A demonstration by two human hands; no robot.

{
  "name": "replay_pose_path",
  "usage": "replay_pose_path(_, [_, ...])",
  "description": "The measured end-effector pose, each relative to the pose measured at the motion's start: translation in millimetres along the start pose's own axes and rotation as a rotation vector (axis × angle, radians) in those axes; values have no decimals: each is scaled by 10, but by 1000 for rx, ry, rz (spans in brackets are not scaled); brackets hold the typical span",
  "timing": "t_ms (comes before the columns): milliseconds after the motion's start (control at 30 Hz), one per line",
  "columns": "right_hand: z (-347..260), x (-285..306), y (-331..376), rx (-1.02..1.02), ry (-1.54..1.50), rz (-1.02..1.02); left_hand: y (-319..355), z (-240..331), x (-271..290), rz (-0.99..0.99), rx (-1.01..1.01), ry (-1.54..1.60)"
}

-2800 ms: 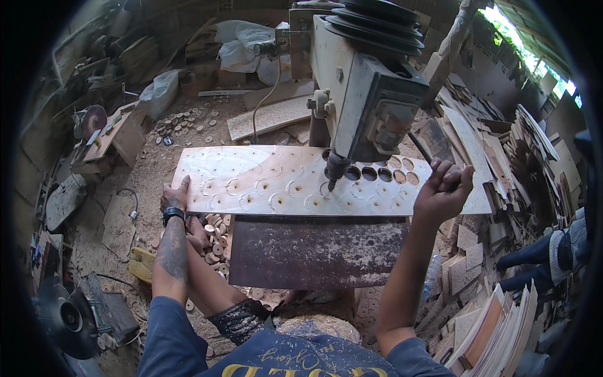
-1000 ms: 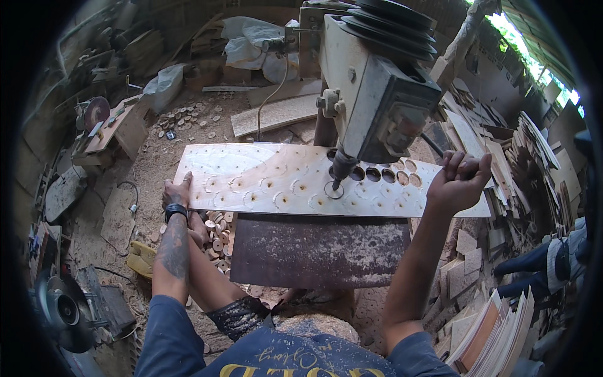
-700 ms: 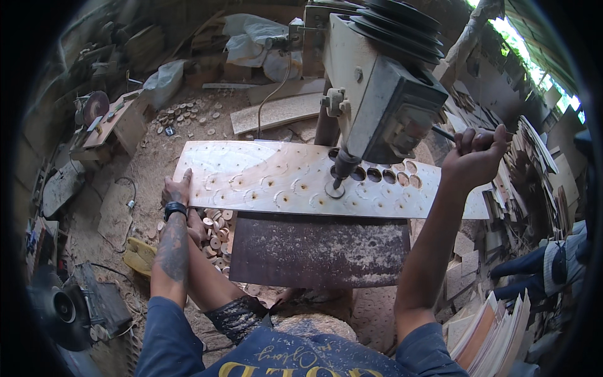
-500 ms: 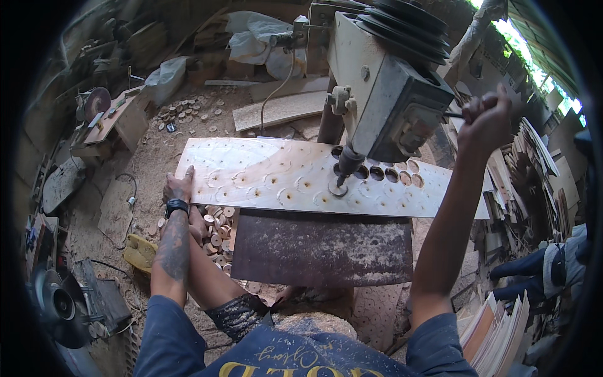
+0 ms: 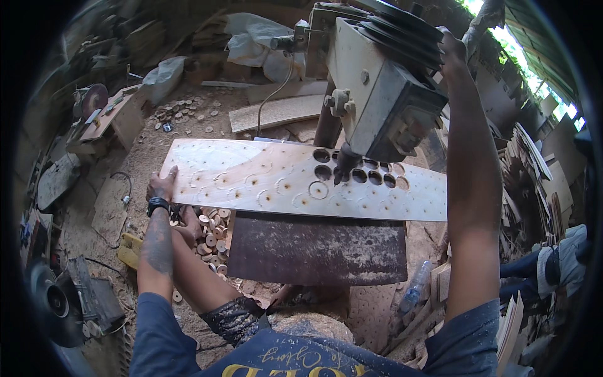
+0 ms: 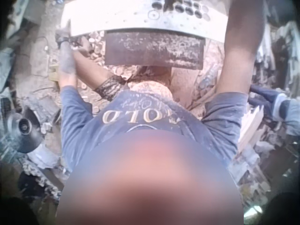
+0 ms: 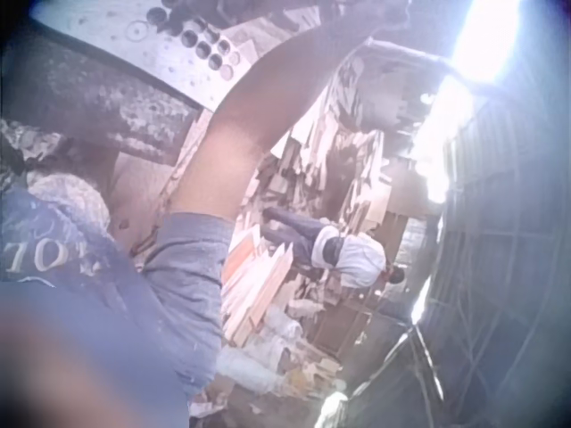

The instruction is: The person uses a drill press to cut multiple circular holes in a rectangular wooden board. They repeatedly position the board, lower the drill to cut each hole, and reposition the board to continue drilling across its surface.

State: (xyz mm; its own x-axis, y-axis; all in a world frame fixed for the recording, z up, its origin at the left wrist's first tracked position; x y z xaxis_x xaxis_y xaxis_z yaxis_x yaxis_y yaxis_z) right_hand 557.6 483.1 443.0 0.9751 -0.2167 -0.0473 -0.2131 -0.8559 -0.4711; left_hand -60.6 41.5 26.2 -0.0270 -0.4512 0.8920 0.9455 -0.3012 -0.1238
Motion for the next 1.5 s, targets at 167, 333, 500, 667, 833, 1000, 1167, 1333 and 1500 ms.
replay_pose_path(167, [-84,-8,219,-30,25,-33,-287,-429,186,81,24,45])
replay_pose_path(333, [-231,80,430,24,32,49,-384,-412,146,34,36,38])
replay_pose_path(500, [-310,196,690,39,-171,21,-413,-318,101,47,30,13])
replay_pose_path(667, [-409,521,1135,154,-389,36,-512,-370,-5,43,18,-50])
replay_pose_path(833, [-282,918,1674,205,-606,136,21,430,-16,168,-320,-247])
replay_pose_path(1000, [2,1172,2110,209,-770,206,1774,1640,-253,-5,-1009,16])
replay_pose_path(1167, [237,1275,2306,196,-809,153,2371,1773,-471,-294,-994,-126])
replay_pose_path(1333, [375,1336,2470,276,-810,119,2346,1778,-435,-270,-981,-72])
replay_pose_path(1500, [545,1390,2626,268,-827,169,2356,1774,-460,-237,-965,-95])
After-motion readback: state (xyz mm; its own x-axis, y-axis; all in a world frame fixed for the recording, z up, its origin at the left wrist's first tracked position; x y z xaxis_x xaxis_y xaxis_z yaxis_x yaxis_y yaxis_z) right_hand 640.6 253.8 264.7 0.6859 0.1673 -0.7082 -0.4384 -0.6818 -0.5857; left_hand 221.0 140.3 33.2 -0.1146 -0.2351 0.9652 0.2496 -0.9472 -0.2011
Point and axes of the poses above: each hand's wrist, its own y-axis away from the middle knuckle, its own x-axis out of the back of the hand, z = x × y, the point moved 10 cm from there along -y, towards the middle knuckle, and after that the axes turned 6 degrees about -y, right-handed, at the moved point
